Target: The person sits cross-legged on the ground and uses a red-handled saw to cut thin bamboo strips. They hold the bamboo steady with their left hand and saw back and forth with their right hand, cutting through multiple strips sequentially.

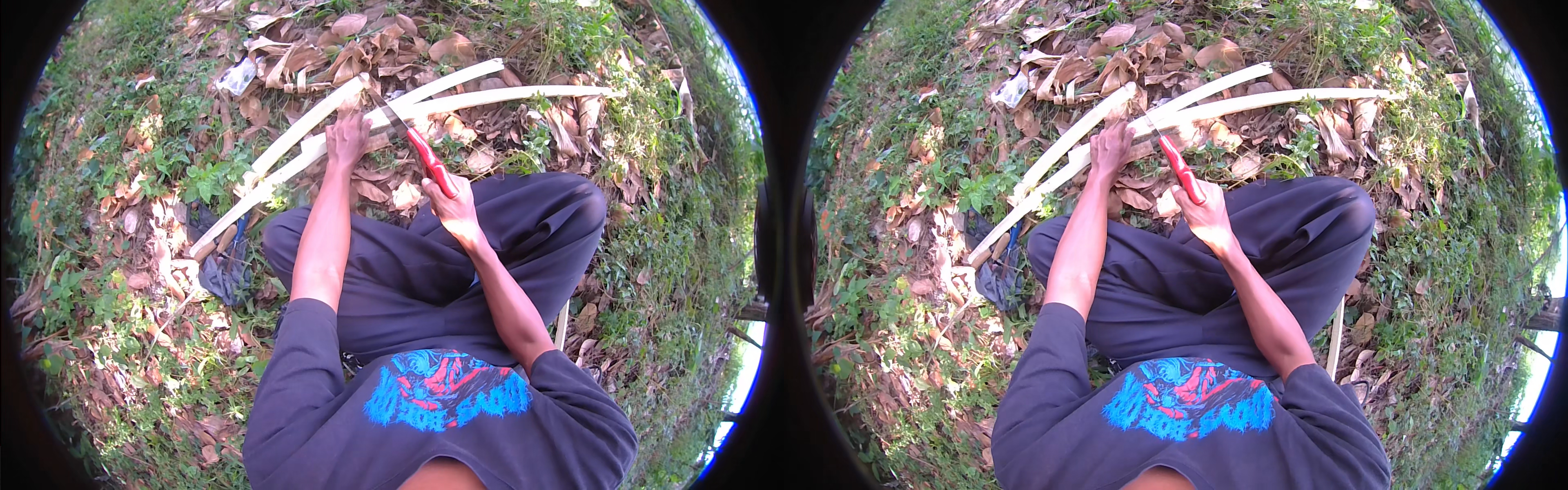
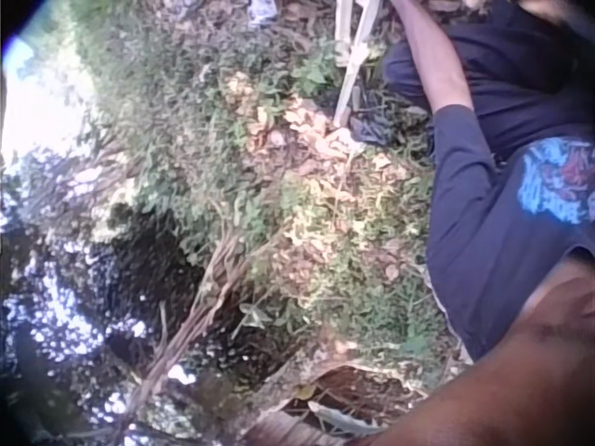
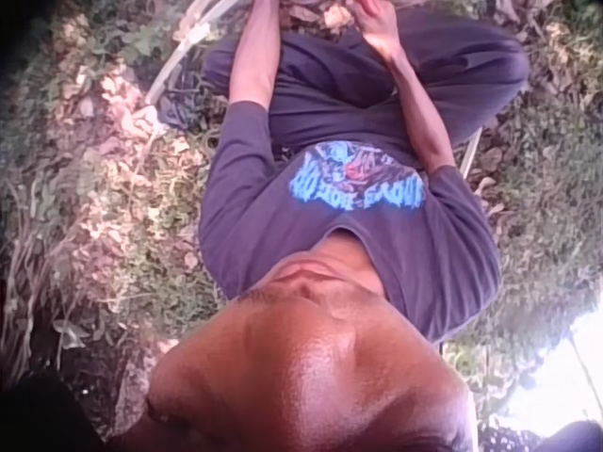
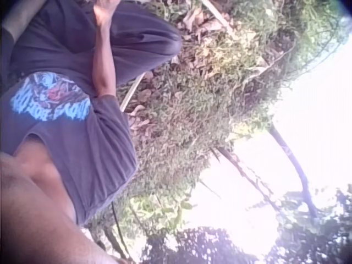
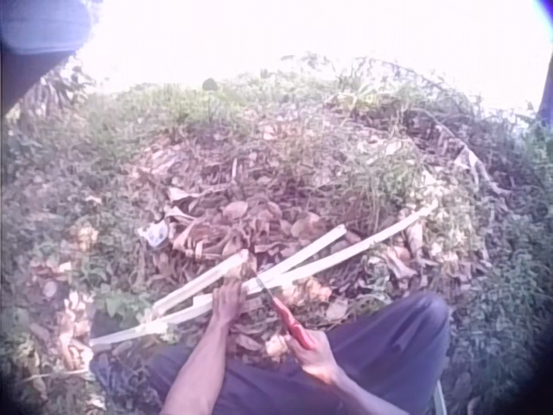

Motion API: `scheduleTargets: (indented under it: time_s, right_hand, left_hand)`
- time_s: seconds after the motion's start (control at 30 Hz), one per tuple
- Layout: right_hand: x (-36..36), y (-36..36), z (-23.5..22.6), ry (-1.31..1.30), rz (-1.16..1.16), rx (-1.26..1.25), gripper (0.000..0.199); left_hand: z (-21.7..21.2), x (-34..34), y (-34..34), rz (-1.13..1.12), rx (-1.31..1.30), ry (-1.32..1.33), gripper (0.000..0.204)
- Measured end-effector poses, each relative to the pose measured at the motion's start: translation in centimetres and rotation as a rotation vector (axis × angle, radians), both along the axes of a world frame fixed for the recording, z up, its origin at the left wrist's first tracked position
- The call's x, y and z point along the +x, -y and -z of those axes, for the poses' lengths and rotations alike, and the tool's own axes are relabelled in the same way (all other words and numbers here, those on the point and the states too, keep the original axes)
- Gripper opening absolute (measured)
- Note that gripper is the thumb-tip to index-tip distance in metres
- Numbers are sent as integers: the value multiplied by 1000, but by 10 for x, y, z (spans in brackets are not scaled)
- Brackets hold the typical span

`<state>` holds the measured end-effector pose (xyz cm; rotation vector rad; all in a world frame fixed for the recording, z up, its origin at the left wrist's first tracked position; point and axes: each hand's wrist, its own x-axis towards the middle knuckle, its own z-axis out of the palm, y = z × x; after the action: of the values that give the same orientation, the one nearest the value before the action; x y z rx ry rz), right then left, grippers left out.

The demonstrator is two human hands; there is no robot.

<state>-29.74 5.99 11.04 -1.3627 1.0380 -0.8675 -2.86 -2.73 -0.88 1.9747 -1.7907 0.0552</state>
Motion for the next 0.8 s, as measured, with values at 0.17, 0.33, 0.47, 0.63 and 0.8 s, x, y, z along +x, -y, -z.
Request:
scheduleTargets:
  time_s: [0.17,0.33,0.47,0.63,0.8]
  right_hand:
    - [4,-1,1,-75,13,12,25]
    - [-5,-18,-14,-60,36,119,25]
    - [-9,-14,-11,-70,29,97,25]
    - [-10,-6,-5,-105,11,53,23]
    - [-5,-16,-2,-120,37,-16,21]
  left_hand:
    - [1,0,2,3,4,20,29]
    - [14,6,1,-4,-68,38,29]
    - [8,2,4,-13,2,18,29]
    - [1,-1,3,-28,6,5,29]
    - [-7,-4,5,-29,105,-11,36]
